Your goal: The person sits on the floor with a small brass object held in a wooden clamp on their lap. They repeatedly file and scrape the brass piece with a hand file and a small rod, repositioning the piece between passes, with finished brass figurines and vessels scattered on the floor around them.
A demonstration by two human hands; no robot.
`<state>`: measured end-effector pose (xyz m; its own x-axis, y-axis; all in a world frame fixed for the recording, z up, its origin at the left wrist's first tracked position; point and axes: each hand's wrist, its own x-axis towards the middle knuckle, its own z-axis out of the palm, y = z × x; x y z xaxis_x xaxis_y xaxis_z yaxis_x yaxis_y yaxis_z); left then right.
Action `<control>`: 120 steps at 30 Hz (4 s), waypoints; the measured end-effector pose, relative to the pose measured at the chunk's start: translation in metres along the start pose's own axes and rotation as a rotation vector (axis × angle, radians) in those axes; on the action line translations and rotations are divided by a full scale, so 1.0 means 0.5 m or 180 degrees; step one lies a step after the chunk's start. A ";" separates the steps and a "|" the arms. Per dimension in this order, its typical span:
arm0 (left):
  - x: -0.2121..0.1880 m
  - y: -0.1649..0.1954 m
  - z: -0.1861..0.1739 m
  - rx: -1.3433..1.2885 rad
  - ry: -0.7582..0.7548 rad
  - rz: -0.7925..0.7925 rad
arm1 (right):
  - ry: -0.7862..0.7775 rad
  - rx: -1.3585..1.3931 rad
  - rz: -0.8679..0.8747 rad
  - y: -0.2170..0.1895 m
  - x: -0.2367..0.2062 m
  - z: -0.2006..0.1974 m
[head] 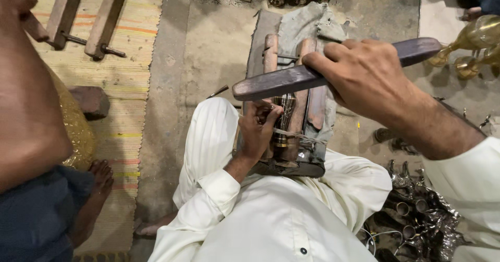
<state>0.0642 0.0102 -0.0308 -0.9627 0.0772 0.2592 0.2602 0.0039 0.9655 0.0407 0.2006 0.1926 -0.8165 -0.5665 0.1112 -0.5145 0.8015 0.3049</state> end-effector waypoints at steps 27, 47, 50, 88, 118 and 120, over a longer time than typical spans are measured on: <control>0.087 0.041 -0.034 0.0960 -0.1295 0.1133 | -0.1338 -0.0387 0.1255 0.029 -0.170 0.026; 0.141 0.047 -0.017 0.1531 -0.2315 0.1390 | -0.0287 0.1029 0.2219 -0.022 -0.306 0.117; 0.151 0.049 -0.013 0.1589 -0.2502 0.1401 | -0.0492 0.1075 0.2365 -0.037 -0.315 0.130; 0.019 -0.003 -0.037 -0.0195 -0.0419 0.0046 | 0.0190 0.0452 0.0861 -0.026 -0.094 0.086; -0.026 -0.020 -0.004 -0.0401 0.0109 0.0077 | -0.1447 -0.0527 0.0109 -0.063 0.030 -0.017; -0.018 -0.015 -0.009 -0.0315 0.0258 -0.0865 | -0.1666 0.0578 0.0803 -0.046 0.018 -0.006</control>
<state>0.0708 0.0047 -0.0405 -0.9999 0.0067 -0.0119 -0.0125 -0.0840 0.9964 0.0458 0.1763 0.1892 -0.9156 -0.2224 -0.3349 -0.2873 0.9447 0.1583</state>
